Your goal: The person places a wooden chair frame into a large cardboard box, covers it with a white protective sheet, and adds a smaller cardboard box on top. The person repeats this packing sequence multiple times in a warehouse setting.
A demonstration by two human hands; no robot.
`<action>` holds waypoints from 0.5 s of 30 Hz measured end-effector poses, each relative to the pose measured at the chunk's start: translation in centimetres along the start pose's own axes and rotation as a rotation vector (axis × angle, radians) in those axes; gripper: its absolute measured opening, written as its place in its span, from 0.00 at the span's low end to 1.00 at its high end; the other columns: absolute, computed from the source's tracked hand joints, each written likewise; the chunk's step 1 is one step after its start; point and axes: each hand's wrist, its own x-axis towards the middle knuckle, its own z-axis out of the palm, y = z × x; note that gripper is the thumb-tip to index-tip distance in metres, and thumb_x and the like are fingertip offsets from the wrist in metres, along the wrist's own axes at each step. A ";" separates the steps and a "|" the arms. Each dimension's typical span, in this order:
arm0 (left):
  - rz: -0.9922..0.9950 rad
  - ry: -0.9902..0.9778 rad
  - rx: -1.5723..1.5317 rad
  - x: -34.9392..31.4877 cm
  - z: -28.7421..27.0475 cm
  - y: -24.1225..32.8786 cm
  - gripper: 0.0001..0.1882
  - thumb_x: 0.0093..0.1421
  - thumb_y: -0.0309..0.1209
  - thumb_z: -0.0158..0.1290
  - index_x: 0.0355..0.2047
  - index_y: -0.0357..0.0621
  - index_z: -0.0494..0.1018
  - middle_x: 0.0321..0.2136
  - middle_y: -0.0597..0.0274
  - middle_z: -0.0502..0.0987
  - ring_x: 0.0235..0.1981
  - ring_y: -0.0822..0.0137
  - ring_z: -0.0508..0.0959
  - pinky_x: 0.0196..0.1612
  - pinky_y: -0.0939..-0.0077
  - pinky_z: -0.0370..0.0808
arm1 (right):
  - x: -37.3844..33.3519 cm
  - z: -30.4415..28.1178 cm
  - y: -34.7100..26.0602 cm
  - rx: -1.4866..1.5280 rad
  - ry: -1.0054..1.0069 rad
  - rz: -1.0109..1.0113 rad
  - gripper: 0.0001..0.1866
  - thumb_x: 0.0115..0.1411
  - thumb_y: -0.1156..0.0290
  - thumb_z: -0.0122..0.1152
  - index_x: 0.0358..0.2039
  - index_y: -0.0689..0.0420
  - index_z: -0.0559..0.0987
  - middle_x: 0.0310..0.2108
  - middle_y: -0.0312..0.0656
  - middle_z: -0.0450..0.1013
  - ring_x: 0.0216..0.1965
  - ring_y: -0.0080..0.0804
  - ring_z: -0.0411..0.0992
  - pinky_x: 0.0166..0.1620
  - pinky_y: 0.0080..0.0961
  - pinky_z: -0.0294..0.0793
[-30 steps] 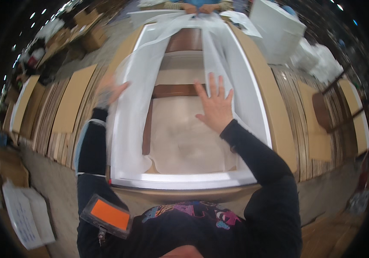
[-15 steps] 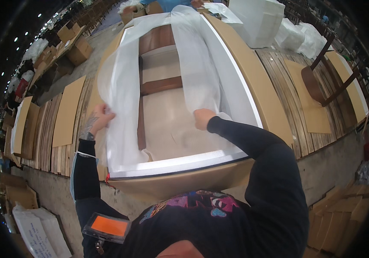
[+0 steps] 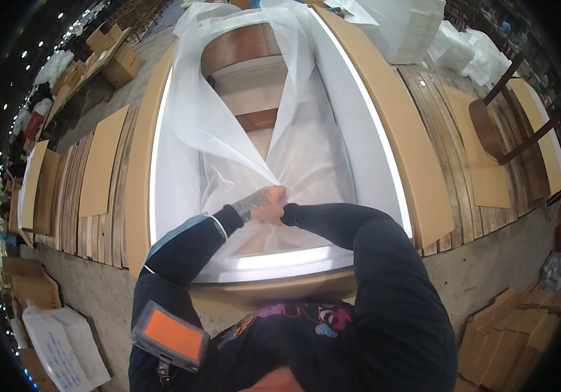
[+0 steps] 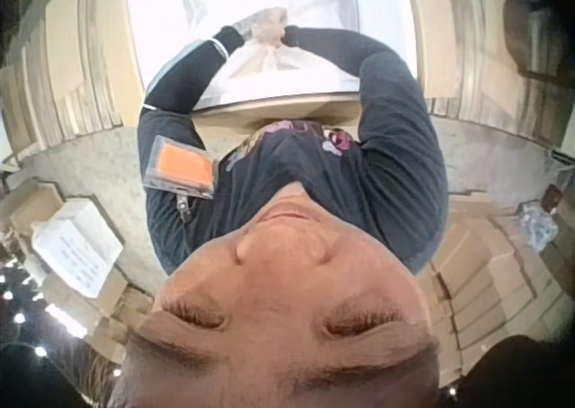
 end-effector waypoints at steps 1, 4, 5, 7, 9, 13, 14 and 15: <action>-0.047 -0.054 -0.062 0.1 0.5 0.3 0.23 0.44 0.29 0.64 0.39 0.34 0.71 0.27 0.49 0.78 0.28 0.57 0.82 0.27 0.66 0.77 | 0.2 0.5 0.9 0.014 -0.034 0.002 0.20 0.54 0.66 0.60 0.45 0.64 0.76 0.39 0.50 0.78 0.40 0.40 0.79 0.43 0.36 0.81; -0.027 -0.121 -0.085 -0.1 1.0 0.9 0.24 0.42 0.23 0.62 0.42 0.35 0.69 0.27 0.52 0.78 0.26 0.59 0.81 0.24 0.68 0.76 | 0.7 1.7 3.2 0.027 -0.099 0.007 0.20 0.55 0.66 0.59 0.46 0.64 0.76 0.39 0.49 0.78 0.40 0.40 0.79 0.43 0.35 0.81; -0.010 -0.149 -0.059 -0.2 1.0 1.0 0.24 0.47 0.28 0.63 0.45 0.35 0.69 0.26 0.51 0.77 0.25 0.61 0.81 0.24 0.68 0.75 | 0.8 2.0 3.7 0.027 -0.116 0.007 0.20 0.55 0.66 0.59 0.46 0.64 0.76 0.39 0.49 0.78 0.40 0.39 0.79 0.42 0.35 0.82; 0.053 -0.115 -0.097 -0.2 1.1 1.1 0.26 0.50 0.33 0.63 0.47 0.35 0.69 0.27 0.51 0.78 0.24 0.61 0.81 0.25 0.68 0.76 | 0.9 2.7 4.4 0.015 -0.144 0.007 0.20 0.56 0.66 0.59 0.47 0.63 0.76 0.39 0.49 0.78 0.40 0.39 0.79 0.42 0.35 0.82; 0.004 -0.195 -0.149 0.1 1.4 0.9 0.32 0.54 0.42 0.63 0.52 0.34 0.66 0.31 0.50 0.78 0.30 0.58 0.82 0.33 0.67 0.77 | 1.0 3.5 4.4 -0.012 -0.165 0.005 0.20 0.56 0.66 0.58 0.47 0.63 0.76 0.39 0.48 0.78 0.40 0.38 0.79 0.41 0.35 0.82; -0.040 -0.267 -0.162 0.7 2.8 -0.4 0.35 0.54 0.32 0.61 0.59 0.36 0.60 0.47 0.38 0.76 0.51 0.47 0.78 0.51 0.61 0.74 | 1.1 5.7 3.3 -0.162 -0.177 -0.013 0.20 0.57 0.65 0.57 0.49 0.62 0.76 0.39 0.47 0.78 0.40 0.37 0.79 0.41 0.34 0.82; 0.000 -0.258 -0.139 0.6 3.1 -1.0 0.34 0.54 0.32 0.61 0.59 0.37 0.60 0.47 0.38 0.76 0.51 0.46 0.77 0.51 0.61 0.74 | 1.1 6.3 2.9 -0.211 -0.177 -0.018 0.20 0.58 0.65 0.57 0.49 0.62 0.76 0.39 0.47 0.78 0.40 0.37 0.79 0.40 0.34 0.82; 0.031 -0.248 -0.126 0.6 3.4 -1.3 0.34 0.54 0.33 0.61 0.58 0.37 0.61 0.48 0.38 0.76 0.51 0.46 0.77 0.52 0.61 0.74 | 1.0 6.7 2.6 -0.259 -0.180 -0.024 0.20 0.58 0.65 0.57 0.49 0.62 0.76 0.39 0.47 0.77 0.40 0.37 0.79 0.40 0.34 0.82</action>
